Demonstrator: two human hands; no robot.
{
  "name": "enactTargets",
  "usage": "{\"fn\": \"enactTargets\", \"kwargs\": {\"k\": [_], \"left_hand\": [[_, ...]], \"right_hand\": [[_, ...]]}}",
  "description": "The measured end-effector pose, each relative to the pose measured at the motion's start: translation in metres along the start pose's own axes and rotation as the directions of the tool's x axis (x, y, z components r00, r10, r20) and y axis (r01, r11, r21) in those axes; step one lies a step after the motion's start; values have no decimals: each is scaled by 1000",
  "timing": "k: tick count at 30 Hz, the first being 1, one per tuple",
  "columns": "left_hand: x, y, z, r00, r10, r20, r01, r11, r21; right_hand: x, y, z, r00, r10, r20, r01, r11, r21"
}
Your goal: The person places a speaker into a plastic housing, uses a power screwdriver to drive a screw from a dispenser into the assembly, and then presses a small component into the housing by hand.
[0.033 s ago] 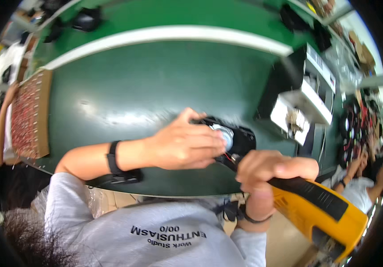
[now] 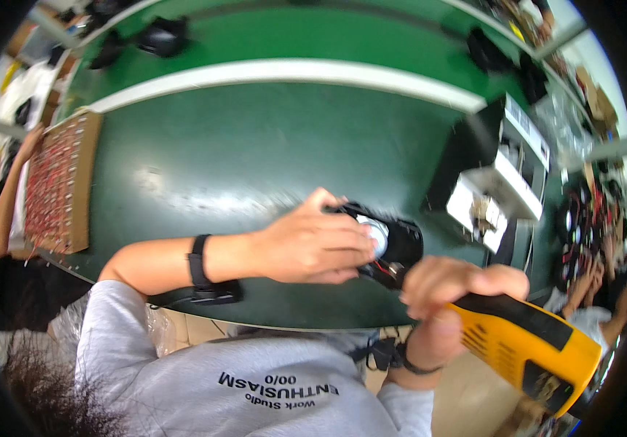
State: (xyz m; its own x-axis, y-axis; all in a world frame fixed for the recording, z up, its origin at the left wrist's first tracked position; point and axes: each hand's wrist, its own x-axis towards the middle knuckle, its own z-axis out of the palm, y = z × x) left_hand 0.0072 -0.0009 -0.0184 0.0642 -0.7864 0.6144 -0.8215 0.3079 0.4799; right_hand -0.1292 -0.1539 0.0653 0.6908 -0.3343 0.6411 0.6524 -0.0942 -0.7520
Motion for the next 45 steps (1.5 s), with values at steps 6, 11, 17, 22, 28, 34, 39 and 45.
{"fn": "enactTargets", "kwargs": {"k": [6, 11, 17, 22, 28, 34, 39, 45], "left_hand": [[4, -11, -24, 990, 31, -140, -13, 992, 125], [38, -91, -79, 875, -158, -457, 296, 923, 248], [82, -210, -113, 691, -254, -677, 493, 850, 184], [67, -235, -114, 623, -270, -734, 584, 785, 207], [88, -203, -95, 772, -154, -617, 518, 716, 469], [87, -90, -64, 931, -172, -322, 230, 961, 152], [84, -29, -3, 988, -152, -12, 148, 975, -164], [55, -35, 9, 982, -158, 104, 177, 962, -208]], "right_hand": [[22, -48, -29, 957, -167, -236, 143, 983, -117], [15, 2, -23, 941, -82, -330, 8, 976, -218], [1, 56, -8, 964, 68, -258, -125, 970, -210], [-9, 63, 1, 974, 140, -181, -193, 928, -318], [-5, 59, -10, 963, 180, -202, -249, 883, -399], [6, 63, -7, 970, 220, -102, -242, 862, -446], [1, 54, -22, 994, 112, 4, -87, 796, -599], [-4, 54, -14, 987, 133, 90, -52, 796, -603]]}}
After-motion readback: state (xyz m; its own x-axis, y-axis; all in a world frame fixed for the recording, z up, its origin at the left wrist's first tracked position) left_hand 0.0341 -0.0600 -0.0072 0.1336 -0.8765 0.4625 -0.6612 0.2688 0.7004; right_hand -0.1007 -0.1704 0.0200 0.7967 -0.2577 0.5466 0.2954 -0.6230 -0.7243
